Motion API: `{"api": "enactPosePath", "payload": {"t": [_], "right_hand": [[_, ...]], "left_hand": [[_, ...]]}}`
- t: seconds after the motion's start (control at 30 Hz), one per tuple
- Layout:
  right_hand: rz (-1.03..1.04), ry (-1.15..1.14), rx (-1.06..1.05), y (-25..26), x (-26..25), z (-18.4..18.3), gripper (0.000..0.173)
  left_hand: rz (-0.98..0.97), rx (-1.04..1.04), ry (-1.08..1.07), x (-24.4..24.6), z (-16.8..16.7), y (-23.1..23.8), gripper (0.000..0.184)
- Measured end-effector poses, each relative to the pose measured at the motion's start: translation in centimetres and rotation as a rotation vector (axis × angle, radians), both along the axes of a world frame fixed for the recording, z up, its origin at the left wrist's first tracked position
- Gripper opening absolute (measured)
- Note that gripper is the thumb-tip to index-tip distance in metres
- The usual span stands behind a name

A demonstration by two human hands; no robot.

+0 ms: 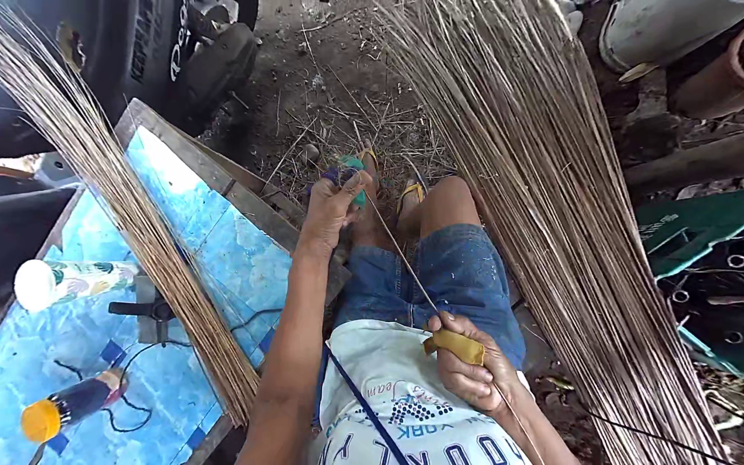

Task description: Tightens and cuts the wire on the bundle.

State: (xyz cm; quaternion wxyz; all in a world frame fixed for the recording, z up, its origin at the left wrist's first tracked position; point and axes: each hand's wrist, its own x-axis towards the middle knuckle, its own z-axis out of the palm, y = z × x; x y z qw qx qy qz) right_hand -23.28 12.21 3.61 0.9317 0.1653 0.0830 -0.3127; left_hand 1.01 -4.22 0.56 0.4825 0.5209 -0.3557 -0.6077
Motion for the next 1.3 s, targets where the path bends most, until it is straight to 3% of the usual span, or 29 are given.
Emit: {"api": "enactPosePath", "payload": {"t": [0.07, 0.13, 0.23, 0.33, 0.43, 0.53, 0.6, 0.67, 0.77, 0.83, 0.9, 1.0, 1.07, 1.17, 1.23, 1.3], "right_hand": [[-0.010, 0.002, 0.016, 0.0, 0.0, -0.1, 0.031], [-0.010, 0.037, 0.015, 0.2, -0.3, -0.1, 0.032], [0.050, 0.176, -0.070, 1.4, -0.8, 1.2, 0.032], [-0.061, 0.229, -0.070, 2.8, -2.0, 1.4, 0.032], [-0.202, 0.336, -0.117, 1.7, -2.6, -0.1, 0.032], [-0.152, 0.308, -0.101, 0.0, -2.2, -0.7, 0.033], [-0.088, 0.203, -0.077, -0.5, -1.9, -0.4, 0.033], [-0.072, 0.104, -0.021, -0.4, -1.6, -0.3, 0.033], [-0.083, 0.024, 0.065, 0.3, -2.1, -0.7, 0.031], [-0.084, 0.067, 0.041, 0.6, -2.5, -0.9, 0.030], [-0.110, 0.336, -0.058, 0.4, -2.2, -0.3, 0.027], [-0.172, 0.938, -0.276, -0.5, -1.0, 1.2, 0.013], [-0.170, 1.100, -0.438, -0.2, -1.0, 1.2, 0.009], [-0.127, 1.112, -0.521, 1.5, -1.9, 1.6, 0.011], [-0.106, 1.064, -0.511, 2.5, -2.5, 2.0, 0.013], [-0.107, 0.956, -0.423, 3.1, -2.7, 2.0, 0.016]], "left_hand": [[0.043, -0.114, -0.288, -1.0, -1.0, 0.1, 0.007], [0.036, -0.159, -0.632, -1.6, -2.1, 0.1, 0.028], [0.148, 0.026, -0.857, -0.2, -3.2, -1.7, 0.049], [0.292, 0.184, -0.611, 3.1, -3.2, -3.7, 0.036], [0.017, 0.267, -0.301, 1.3, 1.3, -1.3, 0.029], [-0.338, 0.240, -0.061, -2.2, 3.0, 4.4, 0.017], [-0.389, 0.270, 0.219, -3.4, 2.0, 6.5, 0.015], [-0.307, 0.249, 0.371, -3.3, 1.0, 7.0, 0.017], [-0.167, 0.169, 0.404, -2.0, 0.8, 6.5, 0.023], [-0.186, 0.190, 0.345, -1.9, 1.5, 6.7, 0.024], [-0.376, 0.287, 0.247, -3.4, 2.8, 7.9, 0.021], [-0.565, 0.351, 0.318, -6.2, 3.8, 9.7, 0.013], [-0.490, 0.339, 0.311, -5.6, 3.6, 8.8, 0.013], [-0.415, 0.219, 0.203, -2.5, 2.4, 4.6, 0.013], [-0.262, 0.202, 0.185, 1.0, 1.1, 0.6, 0.022], [0.009, 0.226, 0.178, 5.2, -0.4, -2.9, 0.034]]}}
